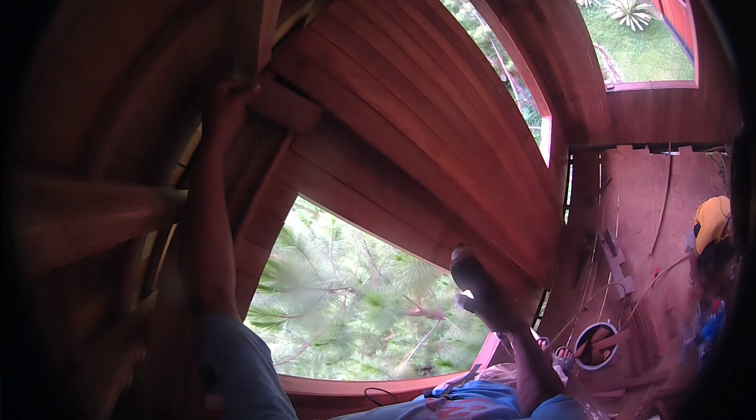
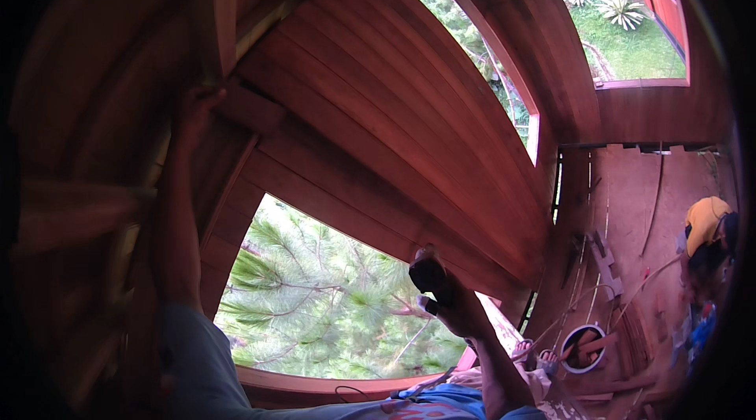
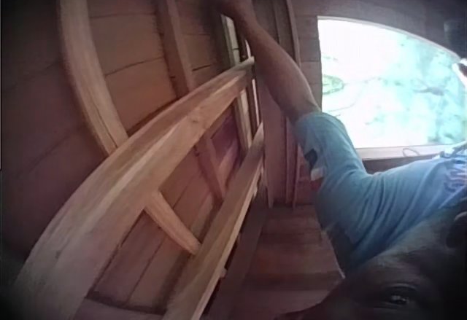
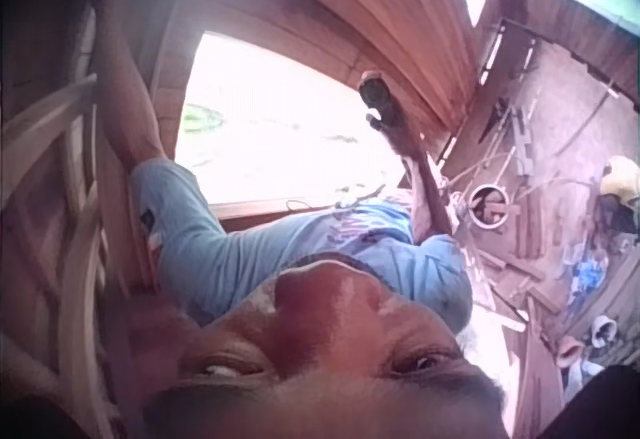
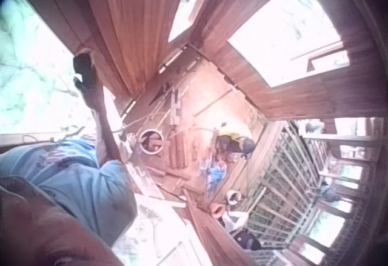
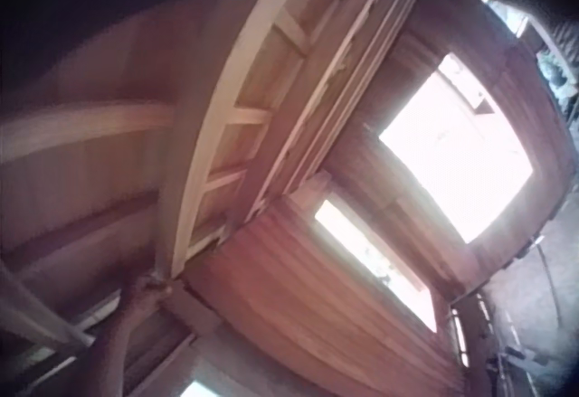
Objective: The person installs wooden planks onto a curved ceiling structure using a nail gun. They position each plank, secure it with nails, and occasionally adjust their stance on a wooden beam while working.
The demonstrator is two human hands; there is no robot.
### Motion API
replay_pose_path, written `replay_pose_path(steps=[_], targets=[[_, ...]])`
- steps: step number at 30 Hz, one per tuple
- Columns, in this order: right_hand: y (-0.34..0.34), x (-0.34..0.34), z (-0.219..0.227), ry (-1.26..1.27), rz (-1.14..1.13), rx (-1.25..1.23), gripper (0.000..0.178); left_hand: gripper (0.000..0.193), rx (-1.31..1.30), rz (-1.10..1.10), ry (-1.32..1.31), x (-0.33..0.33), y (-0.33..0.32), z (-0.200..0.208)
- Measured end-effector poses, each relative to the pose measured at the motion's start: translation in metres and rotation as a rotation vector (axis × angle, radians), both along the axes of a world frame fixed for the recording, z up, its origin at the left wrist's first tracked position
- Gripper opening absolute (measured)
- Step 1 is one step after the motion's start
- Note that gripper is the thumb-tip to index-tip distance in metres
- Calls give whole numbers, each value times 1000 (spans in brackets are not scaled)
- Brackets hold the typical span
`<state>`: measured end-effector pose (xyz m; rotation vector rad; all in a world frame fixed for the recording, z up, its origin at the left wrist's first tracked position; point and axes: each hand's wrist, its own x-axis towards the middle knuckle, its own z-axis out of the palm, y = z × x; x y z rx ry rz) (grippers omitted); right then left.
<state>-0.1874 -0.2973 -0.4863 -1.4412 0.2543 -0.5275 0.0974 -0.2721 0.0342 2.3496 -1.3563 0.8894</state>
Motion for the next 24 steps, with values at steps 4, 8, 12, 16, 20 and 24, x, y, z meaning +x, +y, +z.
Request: replay_pose_path(steps=[4, 8, 12, 16, 20, 24], targets=[[-8, 14, 49, -173, 110, 53, 63, 38, 50, -12, 140, 19, 8, 15], [-10, 38, 79, -340, 188, 111, 60, 42, 15, -14, 56, 25, 10, 10], [-15, 67, 113, -591, 243, 208, 62, 44, 60, 4, -24, 12, 5, 5], [-31, 68, 161, -287, 380, 321, 63, 44, 105, 81, -21, 6, 7, 7], [-39, 95, 181, -237, 369, 278, 56, 39, 93, 56, 0, 3, 4, 4], [-42, 127, 191, -432, 335, 276, 54, 42, 30, -8, 84, 8, 1, 7]])
